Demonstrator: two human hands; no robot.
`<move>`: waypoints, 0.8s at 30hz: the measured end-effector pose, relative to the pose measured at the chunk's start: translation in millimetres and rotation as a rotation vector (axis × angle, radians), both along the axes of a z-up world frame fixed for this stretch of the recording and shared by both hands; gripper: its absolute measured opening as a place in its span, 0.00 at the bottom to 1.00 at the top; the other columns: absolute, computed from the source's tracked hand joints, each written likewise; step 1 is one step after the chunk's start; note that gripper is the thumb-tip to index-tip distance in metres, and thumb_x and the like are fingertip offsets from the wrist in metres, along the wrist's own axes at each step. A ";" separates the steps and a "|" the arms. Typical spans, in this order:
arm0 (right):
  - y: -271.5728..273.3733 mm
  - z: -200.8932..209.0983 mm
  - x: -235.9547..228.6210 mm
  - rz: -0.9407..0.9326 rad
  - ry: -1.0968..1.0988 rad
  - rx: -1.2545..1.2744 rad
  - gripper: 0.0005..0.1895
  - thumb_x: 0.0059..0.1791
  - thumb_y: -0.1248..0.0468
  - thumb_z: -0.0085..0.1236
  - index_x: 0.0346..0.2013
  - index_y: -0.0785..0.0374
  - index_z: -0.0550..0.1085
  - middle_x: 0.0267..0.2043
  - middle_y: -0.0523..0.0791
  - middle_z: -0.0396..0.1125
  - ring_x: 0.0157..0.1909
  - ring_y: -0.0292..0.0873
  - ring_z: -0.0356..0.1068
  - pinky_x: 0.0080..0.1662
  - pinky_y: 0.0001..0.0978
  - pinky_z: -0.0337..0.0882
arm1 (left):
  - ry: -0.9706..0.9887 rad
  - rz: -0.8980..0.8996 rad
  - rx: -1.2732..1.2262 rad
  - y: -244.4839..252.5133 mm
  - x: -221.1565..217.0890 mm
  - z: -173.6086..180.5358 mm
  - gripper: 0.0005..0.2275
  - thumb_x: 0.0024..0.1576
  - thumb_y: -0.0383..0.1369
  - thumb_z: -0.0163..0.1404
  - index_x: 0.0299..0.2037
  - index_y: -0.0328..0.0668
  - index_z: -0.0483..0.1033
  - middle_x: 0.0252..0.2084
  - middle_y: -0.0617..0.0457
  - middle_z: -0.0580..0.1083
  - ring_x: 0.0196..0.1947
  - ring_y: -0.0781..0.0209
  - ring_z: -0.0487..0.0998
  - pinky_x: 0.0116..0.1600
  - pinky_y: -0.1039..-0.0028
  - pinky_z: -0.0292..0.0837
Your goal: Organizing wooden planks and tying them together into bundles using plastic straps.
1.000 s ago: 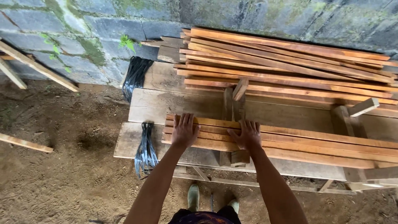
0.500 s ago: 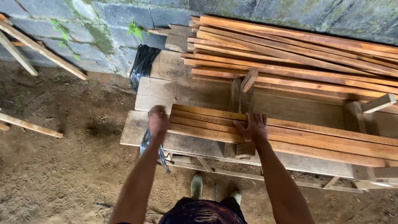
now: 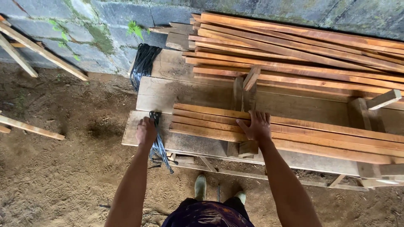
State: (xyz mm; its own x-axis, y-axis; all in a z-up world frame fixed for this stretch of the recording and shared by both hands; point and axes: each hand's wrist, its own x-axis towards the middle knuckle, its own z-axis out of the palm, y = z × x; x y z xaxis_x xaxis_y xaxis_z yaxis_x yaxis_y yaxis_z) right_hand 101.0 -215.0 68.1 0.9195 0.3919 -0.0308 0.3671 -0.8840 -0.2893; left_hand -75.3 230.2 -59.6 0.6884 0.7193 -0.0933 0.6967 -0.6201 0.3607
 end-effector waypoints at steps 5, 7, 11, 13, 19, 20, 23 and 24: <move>-0.2 0.3 -1.3 0.007 0.030 -0.051 0.40 0.51 0.28 0.41 0.62 0.54 0.66 0.60 0.50 0.65 0.69 0.49 0.59 0.73 0.47 0.47 | -0.338 0.004 -0.260 -19.9 3.7 87.5 0.16 0.68 0.44 0.39 0.46 0.41 0.75 0.41 0.34 0.75 0.46 0.25 0.77 0.48 0.38 0.73; -1.7 -1.2 1.4 0.015 0.020 -0.061 0.41 0.50 0.27 0.41 0.62 0.55 0.66 0.60 0.50 0.66 0.69 0.49 0.59 0.72 0.47 0.47 | -0.417 -0.040 -0.278 -18.5 11.5 103.7 0.15 0.68 0.43 0.39 0.45 0.43 0.75 0.40 0.36 0.75 0.45 0.27 0.77 0.48 0.39 0.73; -2.6 -4.4 2.6 0.006 0.040 -0.076 0.42 0.50 0.26 0.38 0.63 0.54 0.65 0.60 0.49 0.65 0.69 0.48 0.59 0.73 0.46 0.45 | -0.486 -0.163 -0.322 -35.5 19.7 160.2 0.14 0.68 0.47 0.43 0.47 0.49 0.75 0.40 0.38 0.75 0.47 0.30 0.77 0.49 0.43 0.73; -3.9 -9.7 1.3 0.009 0.002 -0.042 0.41 0.50 0.27 0.42 0.63 0.54 0.66 0.59 0.50 0.66 0.68 0.49 0.60 0.73 0.48 0.46 | -0.535 -0.195 -0.360 -36.9 30.3 148.8 0.12 0.69 0.43 0.45 0.45 0.47 0.76 0.36 0.40 0.74 0.41 0.39 0.77 0.45 0.50 0.72; -8.7 -22.6 1.9 0.005 -0.085 0.012 0.40 0.48 0.30 0.47 0.63 0.54 0.68 0.59 0.50 0.67 0.67 0.50 0.62 0.73 0.50 0.47 | -0.632 -0.307 -0.457 -93.6 41.6 212.8 0.09 0.69 0.37 0.47 0.40 0.44 0.75 0.27 0.47 0.68 0.29 0.56 0.69 0.37 0.60 0.68; -7.3 -18.1 2.3 -0.003 -0.045 0.008 0.39 0.48 0.33 0.47 0.65 0.52 0.67 0.62 0.48 0.66 0.69 0.51 0.61 0.74 0.54 0.46 | -0.667 -0.324 -0.490 -99.4 47.7 217.3 0.09 0.70 0.37 0.45 0.39 0.45 0.74 0.25 0.53 0.66 0.28 0.62 0.66 0.36 0.63 0.66; -9.0 -35.8 10.5 0.067 -0.259 0.068 0.36 0.47 0.35 0.55 0.60 0.54 0.72 0.55 0.51 0.70 0.62 0.51 0.67 0.71 0.54 0.50 | -0.824 -0.420 -0.550 -132.0 63.5 254.1 0.08 0.70 0.30 0.45 0.39 0.36 0.72 0.27 0.51 0.68 0.30 0.60 0.68 0.38 0.67 0.68; -15.6 -40.2 5.1 0.056 -0.259 0.065 0.36 0.47 0.35 0.55 0.60 0.54 0.72 0.55 0.51 0.70 0.62 0.51 0.67 0.71 0.54 0.50 | -0.822 -0.429 -0.556 -144.8 68.1 255.0 0.08 0.70 0.30 0.45 0.39 0.36 0.72 0.27 0.51 0.68 0.30 0.60 0.68 0.38 0.67 0.68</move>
State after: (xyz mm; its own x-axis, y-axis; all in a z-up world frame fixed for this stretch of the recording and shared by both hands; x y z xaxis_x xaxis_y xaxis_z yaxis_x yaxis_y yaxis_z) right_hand 106.1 -230.6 27.9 0.8700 0.4362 0.2297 0.4845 -0.8426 -0.2350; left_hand -7.3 85.4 195.4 0.8737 0.4027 0.2729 -0.1229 -0.3601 0.9248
